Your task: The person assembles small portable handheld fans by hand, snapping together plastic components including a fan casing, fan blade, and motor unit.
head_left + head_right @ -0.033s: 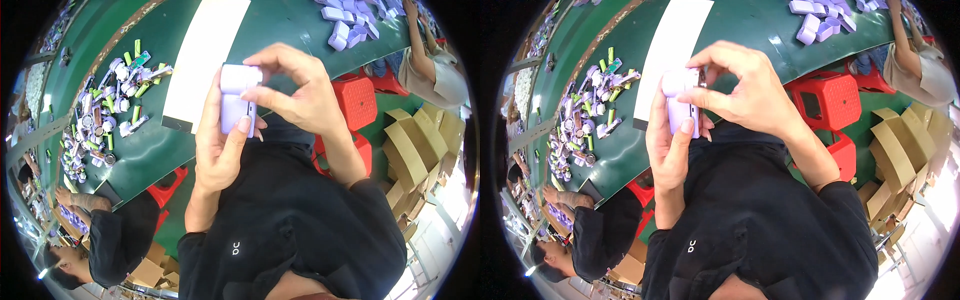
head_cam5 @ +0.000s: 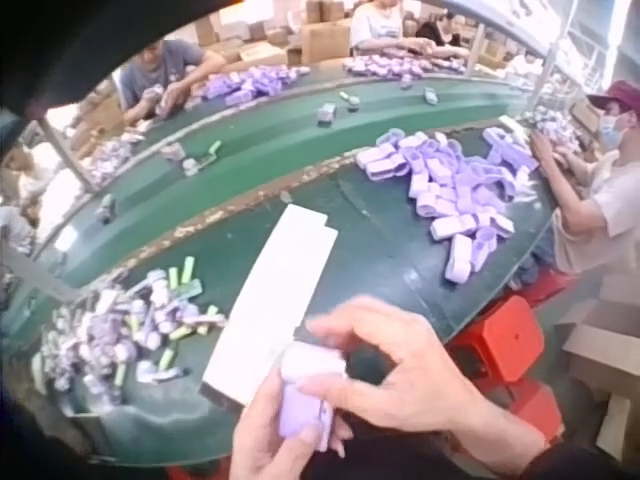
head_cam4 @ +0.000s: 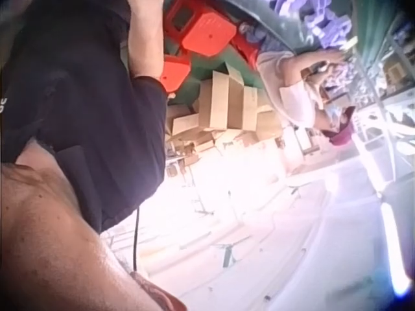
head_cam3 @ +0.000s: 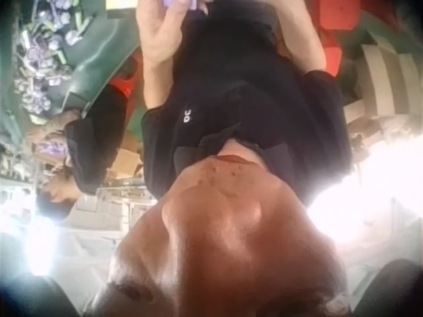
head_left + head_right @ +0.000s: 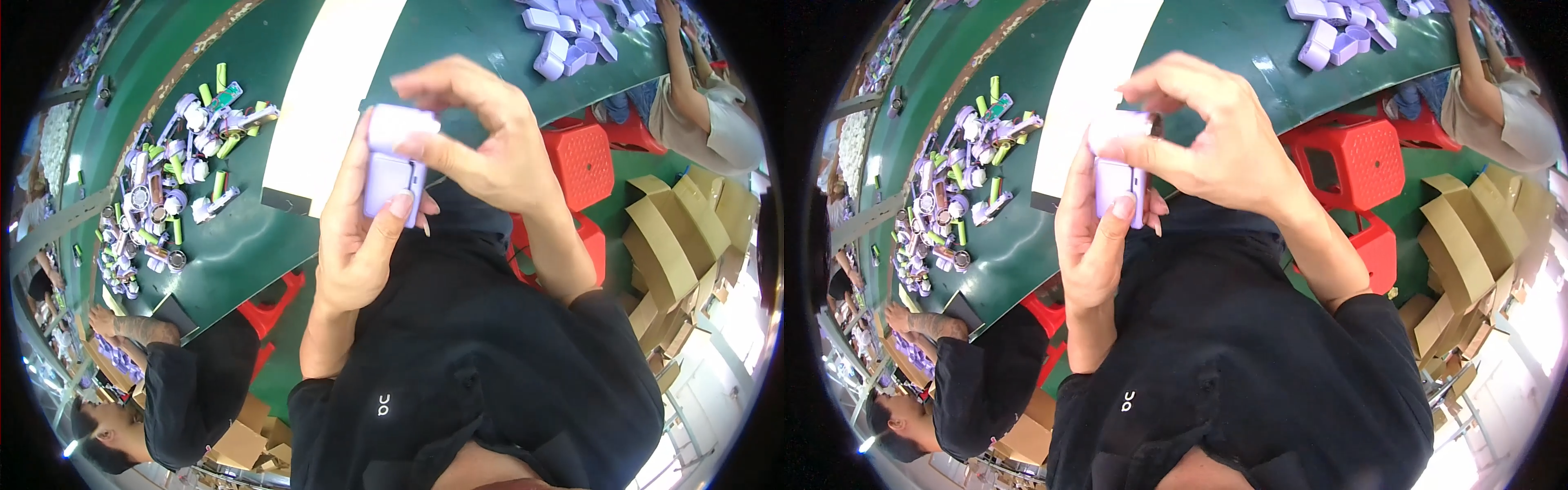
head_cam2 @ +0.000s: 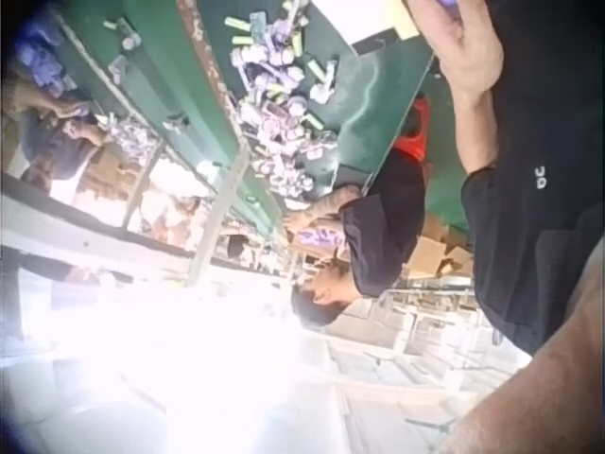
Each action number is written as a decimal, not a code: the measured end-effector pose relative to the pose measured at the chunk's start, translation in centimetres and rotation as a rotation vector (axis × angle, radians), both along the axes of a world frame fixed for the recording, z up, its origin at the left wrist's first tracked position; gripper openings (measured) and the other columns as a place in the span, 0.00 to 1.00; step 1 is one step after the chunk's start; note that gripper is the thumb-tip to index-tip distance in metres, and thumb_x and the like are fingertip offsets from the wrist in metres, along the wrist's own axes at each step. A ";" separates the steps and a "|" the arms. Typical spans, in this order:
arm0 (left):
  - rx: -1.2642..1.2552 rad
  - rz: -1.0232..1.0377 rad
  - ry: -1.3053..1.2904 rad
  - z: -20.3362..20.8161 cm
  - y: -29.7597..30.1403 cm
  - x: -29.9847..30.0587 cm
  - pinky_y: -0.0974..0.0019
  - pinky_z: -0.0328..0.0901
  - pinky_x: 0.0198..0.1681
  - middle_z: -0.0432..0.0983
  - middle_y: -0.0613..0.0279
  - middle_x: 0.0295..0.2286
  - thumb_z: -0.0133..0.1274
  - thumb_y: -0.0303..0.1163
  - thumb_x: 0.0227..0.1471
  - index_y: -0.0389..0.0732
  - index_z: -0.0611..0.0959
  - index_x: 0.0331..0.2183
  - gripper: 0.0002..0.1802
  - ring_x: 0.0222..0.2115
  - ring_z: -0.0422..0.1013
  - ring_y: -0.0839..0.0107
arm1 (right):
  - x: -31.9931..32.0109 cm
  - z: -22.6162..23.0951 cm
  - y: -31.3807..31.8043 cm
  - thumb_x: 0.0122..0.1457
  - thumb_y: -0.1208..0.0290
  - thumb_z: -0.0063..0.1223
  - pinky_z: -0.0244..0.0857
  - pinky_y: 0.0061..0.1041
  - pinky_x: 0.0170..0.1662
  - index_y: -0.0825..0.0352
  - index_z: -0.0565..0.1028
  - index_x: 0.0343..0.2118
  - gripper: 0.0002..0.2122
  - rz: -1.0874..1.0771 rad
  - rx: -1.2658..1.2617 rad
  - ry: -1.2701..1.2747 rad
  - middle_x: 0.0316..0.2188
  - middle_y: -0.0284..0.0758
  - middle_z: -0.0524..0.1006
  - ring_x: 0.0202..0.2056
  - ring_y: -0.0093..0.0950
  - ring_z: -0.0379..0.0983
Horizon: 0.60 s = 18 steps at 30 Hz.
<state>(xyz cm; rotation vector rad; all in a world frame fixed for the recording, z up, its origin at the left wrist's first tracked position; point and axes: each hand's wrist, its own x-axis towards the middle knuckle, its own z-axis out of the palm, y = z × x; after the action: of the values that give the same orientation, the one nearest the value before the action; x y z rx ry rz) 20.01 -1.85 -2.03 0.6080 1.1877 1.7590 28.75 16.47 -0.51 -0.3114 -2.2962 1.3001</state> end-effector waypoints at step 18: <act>-0.222 0.040 0.794 -0.5 0.0 0.8 0.65 0.73 0.38 0.82 0.49 0.38 0.64 0.27 0.56 0.27 0.75 0.53 0.27 0.37 0.80 0.68 | -1.4 -0.5 -1.1 0.69 0.66 0.52 0.58 0.21 0.23 0.71 0.79 0.22 0.18 -0.139 0.006 0.129 0.15 0.30 0.73 0.18 0.17 0.67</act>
<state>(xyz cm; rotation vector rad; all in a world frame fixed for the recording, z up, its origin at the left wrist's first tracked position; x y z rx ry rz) 20.77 -1.86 -2.49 1.2093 1.9032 1.4064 27.31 15.40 -1.03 -0.3675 -2.1308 1.2081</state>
